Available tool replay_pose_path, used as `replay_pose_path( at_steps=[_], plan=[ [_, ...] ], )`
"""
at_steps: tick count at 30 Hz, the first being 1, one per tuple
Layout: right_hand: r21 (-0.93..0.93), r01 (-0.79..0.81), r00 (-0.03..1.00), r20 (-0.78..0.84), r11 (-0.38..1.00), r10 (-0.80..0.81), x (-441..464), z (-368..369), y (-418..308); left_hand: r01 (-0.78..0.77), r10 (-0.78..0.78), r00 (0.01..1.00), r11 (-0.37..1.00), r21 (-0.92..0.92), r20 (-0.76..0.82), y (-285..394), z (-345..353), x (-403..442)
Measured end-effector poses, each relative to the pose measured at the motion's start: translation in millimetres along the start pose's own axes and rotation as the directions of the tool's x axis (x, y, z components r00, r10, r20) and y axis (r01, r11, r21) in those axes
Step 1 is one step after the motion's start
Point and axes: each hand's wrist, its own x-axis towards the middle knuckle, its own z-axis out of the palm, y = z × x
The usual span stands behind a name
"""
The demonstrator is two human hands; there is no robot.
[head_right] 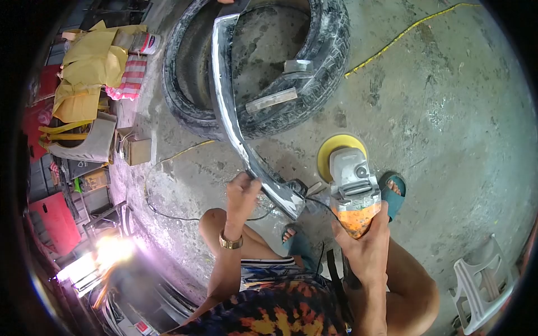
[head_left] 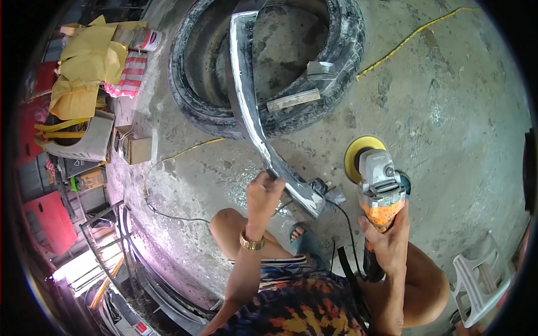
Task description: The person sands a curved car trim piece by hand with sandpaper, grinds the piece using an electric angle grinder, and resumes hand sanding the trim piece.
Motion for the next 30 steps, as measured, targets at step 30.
replay_pose_path(
  at_steps=[30],
  plan=[
    [0.008, 0.031, 0.999, 0.02, 0.999, -0.031, -2.7, -0.8, -5.9, -0.947, 0.779, 0.297, 0.313, 0.069, 0.552, 19.2, 10.1, -108.3]
  ],
)
